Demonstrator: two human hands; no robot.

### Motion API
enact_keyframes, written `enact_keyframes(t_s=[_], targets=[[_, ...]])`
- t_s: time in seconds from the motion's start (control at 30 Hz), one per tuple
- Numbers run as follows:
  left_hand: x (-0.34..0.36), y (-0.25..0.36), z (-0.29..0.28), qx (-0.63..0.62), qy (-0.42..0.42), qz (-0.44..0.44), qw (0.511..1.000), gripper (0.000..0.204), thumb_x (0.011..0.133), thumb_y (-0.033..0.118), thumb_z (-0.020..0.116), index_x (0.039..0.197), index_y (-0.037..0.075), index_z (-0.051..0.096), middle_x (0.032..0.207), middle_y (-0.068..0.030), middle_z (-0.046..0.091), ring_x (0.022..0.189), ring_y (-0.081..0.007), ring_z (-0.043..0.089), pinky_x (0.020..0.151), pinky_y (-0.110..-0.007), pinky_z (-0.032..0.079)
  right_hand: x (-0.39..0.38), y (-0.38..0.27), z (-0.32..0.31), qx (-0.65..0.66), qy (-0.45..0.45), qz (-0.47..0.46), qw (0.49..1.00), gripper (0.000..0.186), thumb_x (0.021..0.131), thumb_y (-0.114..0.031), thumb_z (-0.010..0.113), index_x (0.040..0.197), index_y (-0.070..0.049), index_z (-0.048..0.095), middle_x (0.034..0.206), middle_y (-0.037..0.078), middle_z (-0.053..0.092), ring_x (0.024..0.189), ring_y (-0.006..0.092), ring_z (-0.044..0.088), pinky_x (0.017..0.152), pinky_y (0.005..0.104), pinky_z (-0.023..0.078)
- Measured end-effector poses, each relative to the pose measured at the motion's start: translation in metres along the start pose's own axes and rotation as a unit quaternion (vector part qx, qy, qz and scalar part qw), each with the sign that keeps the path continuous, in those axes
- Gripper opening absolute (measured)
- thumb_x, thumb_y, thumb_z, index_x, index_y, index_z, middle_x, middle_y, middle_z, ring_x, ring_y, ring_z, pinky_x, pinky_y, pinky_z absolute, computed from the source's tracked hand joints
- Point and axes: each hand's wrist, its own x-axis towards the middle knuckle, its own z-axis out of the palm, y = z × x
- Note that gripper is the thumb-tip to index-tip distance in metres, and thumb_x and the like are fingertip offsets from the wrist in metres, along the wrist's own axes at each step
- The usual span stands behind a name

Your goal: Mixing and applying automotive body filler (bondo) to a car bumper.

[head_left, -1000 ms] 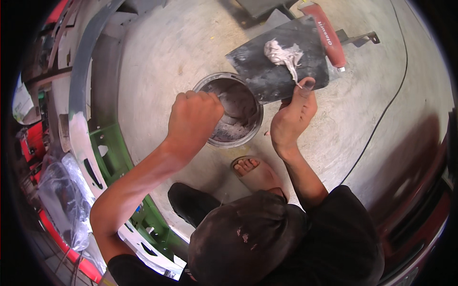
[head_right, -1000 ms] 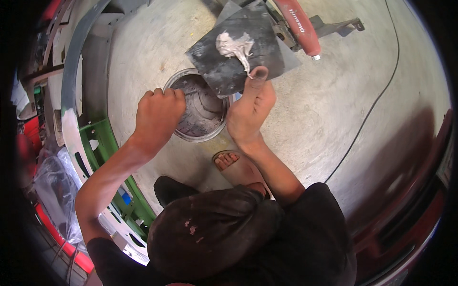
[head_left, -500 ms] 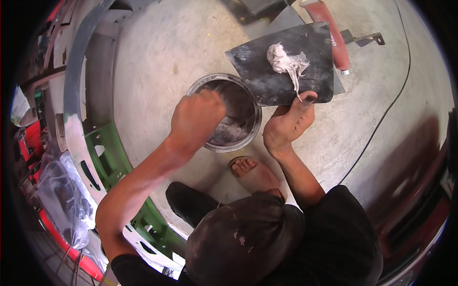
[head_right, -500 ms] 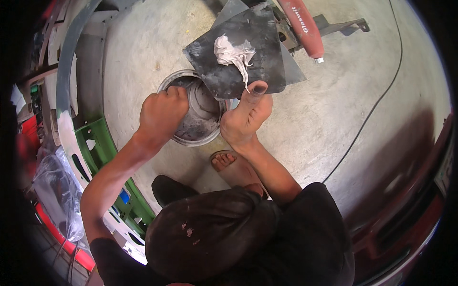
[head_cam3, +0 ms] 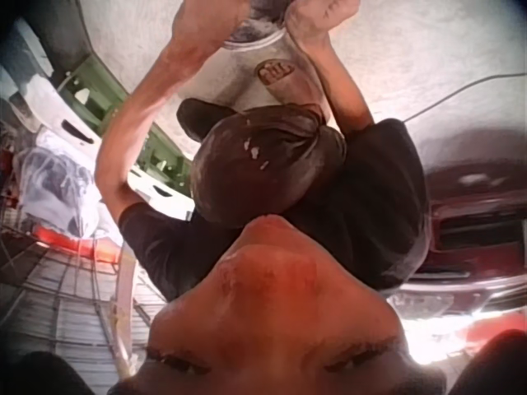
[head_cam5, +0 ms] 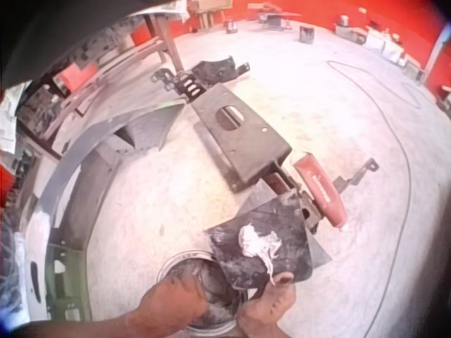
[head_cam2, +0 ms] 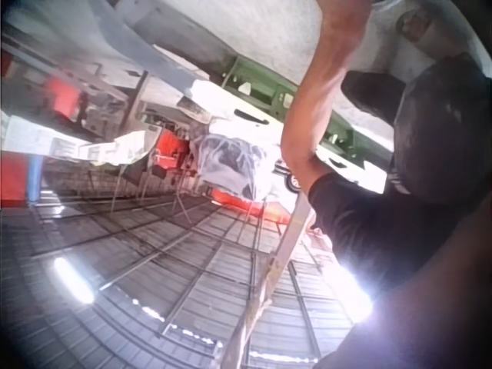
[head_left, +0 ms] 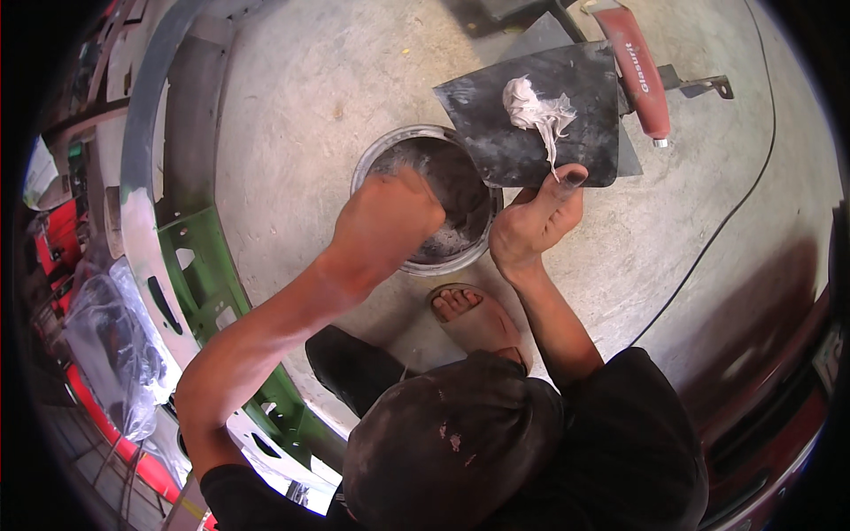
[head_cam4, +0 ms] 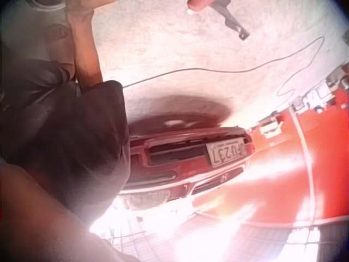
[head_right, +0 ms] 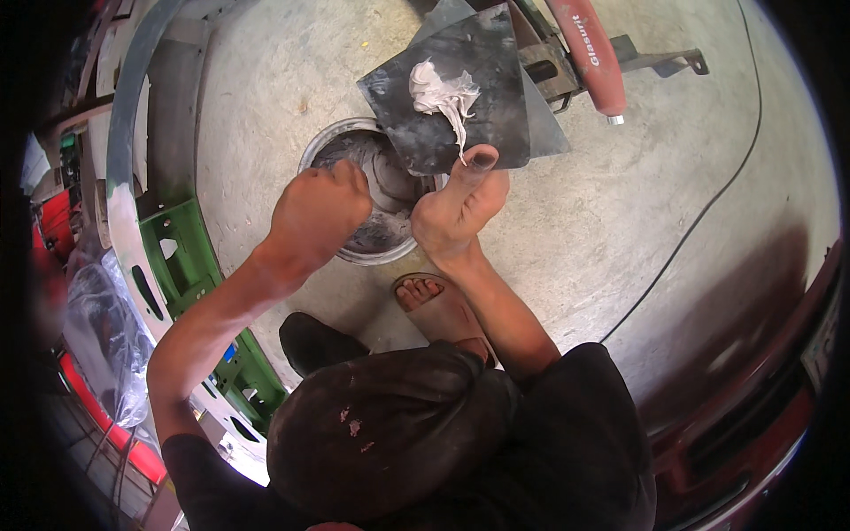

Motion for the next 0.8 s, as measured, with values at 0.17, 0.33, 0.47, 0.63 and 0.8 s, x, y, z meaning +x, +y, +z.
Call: enact_keyframes(t_s=[0.17, 0.33, 0.47, 0.63, 0.8], targets=[[-0.005, 0.013, -0.002, -0.076, 0.015, 0.030, 0.997, 0.007, 0.067, 0.005, 0.065, 0.074, 0.003, 0.064, 0.068, -0.0082, 0.059, 0.055, -0.0198, 0.065, 0.049, -0.029, 0.052, -0.004, 0.009, -0.001, -0.014, 0.028, -0.007, 0.999, 0.045, 0.104, -0.042, 0.043, 0.077, -0.006, 0.042, 0.072, -0.005, 0.037, 0.063, 0.0020, 0.032, 0.054, 0.0198, 0.024], [-0.010, 0.018, -0.008, -0.117, 0.003, 0.045, 0.992, 0.005, 0.069, 0.007, 0.064, 0.073, 0.003, 0.066, 0.068, -0.0095, 0.061, 0.058, -0.0215, 0.067, 0.052, -0.032, 0.052, -0.004, 0.005, -0.004, 0.051, 0.011, 0.014, 0.999, 0.040, 0.105, -0.036, 0.043, 0.083, -0.003, 0.044, 0.077, -0.003, 0.040, 0.070, 0.0035, 0.036, 0.061, 0.0180, 0.031], [-0.011, 0.004, -0.009, -0.169, -0.016, 0.062, 0.984, 0.006, 0.070, 0.007, 0.064, 0.074, 0.005, 0.068, 0.072, -0.0120, 0.066, 0.064, -0.0273, 0.069, 0.056, -0.037, 0.054, -0.004, 0.015, -0.005, 0.040, 0.027, 0.007, 0.999, 0.039, 0.104, -0.035, 0.045, 0.084, -0.002, 0.045, 0.076, -0.003, 0.040, 0.069, 0.0035, 0.036, 0.060, 0.0177, 0.031], [-0.006, -0.027, -0.005, -0.210, -0.028, -0.070, 0.975, 0.008, 0.070, 0.005, 0.065, 0.077, 0.008, 0.068, 0.077, -0.0105, 0.067, 0.068, -0.0306, 0.068, 0.058, -0.041, 0.054, -0.003, 0.013, -0.002, 0.004, 0.047, -0.001, 0.999, 0.040, 0.103, -0.037, 0.047, 0.081, -0.004, 0.045, 0.075, -0.003, 0.038, 0.068, 0.0032, 0.034, 0.058, 0.0179, 0.030], [0.006, -0.025, -0.002, -0.125, 0.081, -0.079, 0.986, 0.010, 0.069, 0.004, 0.065, 0.079, 0.003, 0.063, 0.073, -0.0109, 0.063, 0.064, -0.0288, 0.067, 0.052, -0.037, 0.053, -0.003, 0.017, -0.004, -0.048, 0.061, -0.012, 0.997, 0.047, 0.103, -0.045, 0.045, 0.077, -0.006, 0.042, 0.075, -0.004, 0.035, 0.066, 0.0042, 0.034, 0.057, 0.0183, 0.032]])
